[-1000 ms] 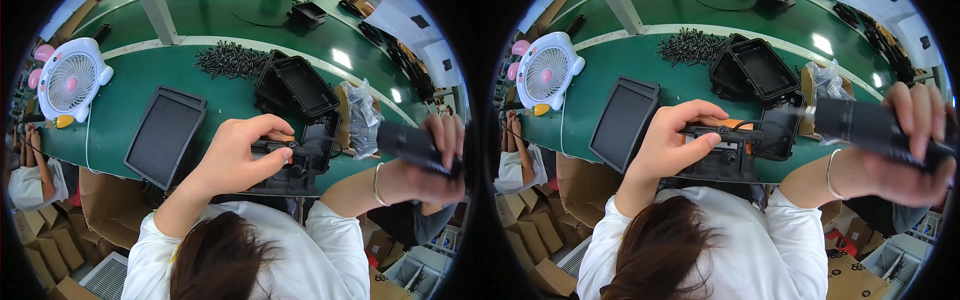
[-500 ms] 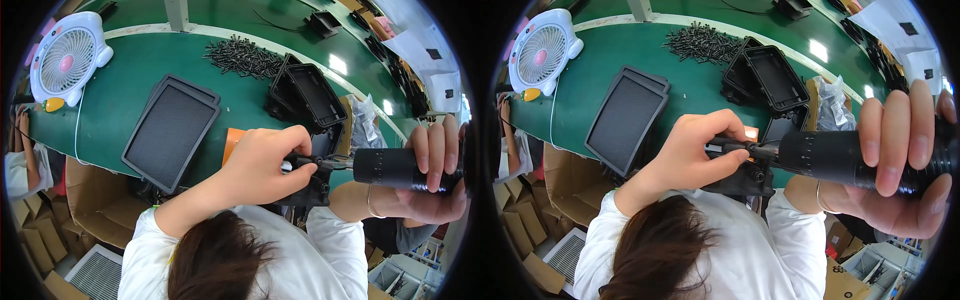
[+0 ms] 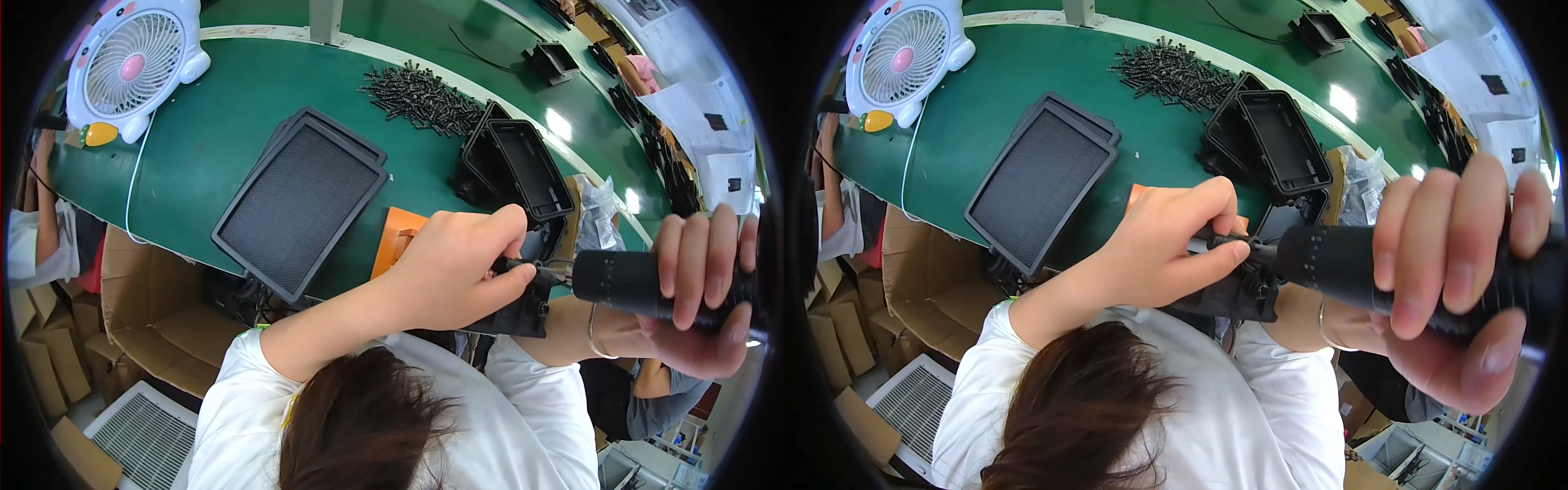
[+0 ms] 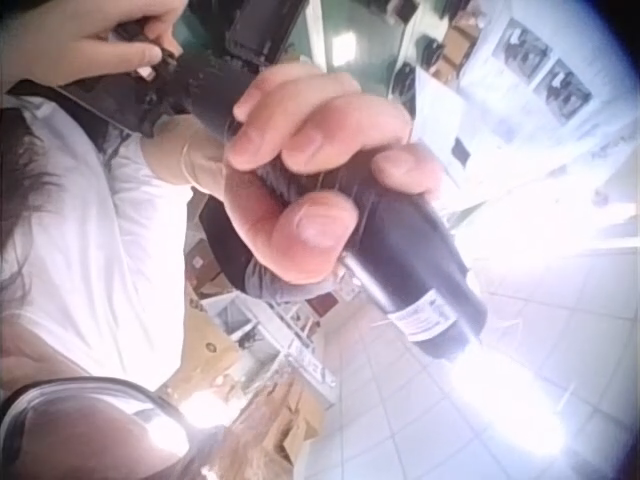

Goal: Assembling electronic devices by attaching covers and driving screws.

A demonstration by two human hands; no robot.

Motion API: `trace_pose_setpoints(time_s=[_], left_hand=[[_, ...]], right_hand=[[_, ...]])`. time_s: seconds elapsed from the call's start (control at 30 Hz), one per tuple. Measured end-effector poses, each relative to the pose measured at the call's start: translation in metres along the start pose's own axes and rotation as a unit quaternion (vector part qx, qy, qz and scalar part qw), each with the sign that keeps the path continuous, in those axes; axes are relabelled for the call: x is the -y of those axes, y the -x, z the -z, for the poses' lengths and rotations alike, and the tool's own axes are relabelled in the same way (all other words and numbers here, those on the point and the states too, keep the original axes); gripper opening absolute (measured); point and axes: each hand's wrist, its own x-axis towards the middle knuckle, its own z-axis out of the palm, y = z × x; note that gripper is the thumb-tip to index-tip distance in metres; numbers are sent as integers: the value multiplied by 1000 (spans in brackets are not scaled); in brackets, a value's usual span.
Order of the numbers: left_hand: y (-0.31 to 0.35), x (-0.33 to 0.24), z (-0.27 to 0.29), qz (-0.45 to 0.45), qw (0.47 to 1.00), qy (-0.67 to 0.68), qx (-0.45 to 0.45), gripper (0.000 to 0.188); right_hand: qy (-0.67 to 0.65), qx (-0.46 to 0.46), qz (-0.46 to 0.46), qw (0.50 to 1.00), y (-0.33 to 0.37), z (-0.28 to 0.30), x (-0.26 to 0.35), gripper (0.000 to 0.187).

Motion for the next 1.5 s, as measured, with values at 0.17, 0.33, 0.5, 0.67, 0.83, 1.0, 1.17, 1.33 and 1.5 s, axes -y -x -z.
trace_pose_setpoints(time_s=[0.17,0.33,0.5,0.67,0.83,1.0,1.17,1.33,1.5], left_hand=[[0,-1,-4,-16,1000,1,-10,17],[-1,4,-4,-35,999,-7,-39,15],[-3,9,-5,-58,998,-2,-40,16],[-4,3,2,-2,1000,-1,7,17],[9,3,4,-134,963,-83,-220,9],[68,24,-17,-150,973,-25,-173,35],[63,42,-35,46,991,-15,-123,28],[38,-3,-22,-216,975,18,-52,26],[19,-46,-15,-338,927,-67,148,15]], right_hand=[[21,-103,17,994,8,3,6,30],[138,-276,64,949,13,-5,0,20],[238,-447,158,848,15,-22,-11,20],[217,-468,184,837,20,-35,-10,23],[57,-392,242,886,39,-15,24,24],[251,-418,115,865,103,70,44,23],[439,-508,123,730,122,92,24,30],[577,-423,56,697,166,75,2,21],[149,-148,-370,905,130,11,-29,39]])
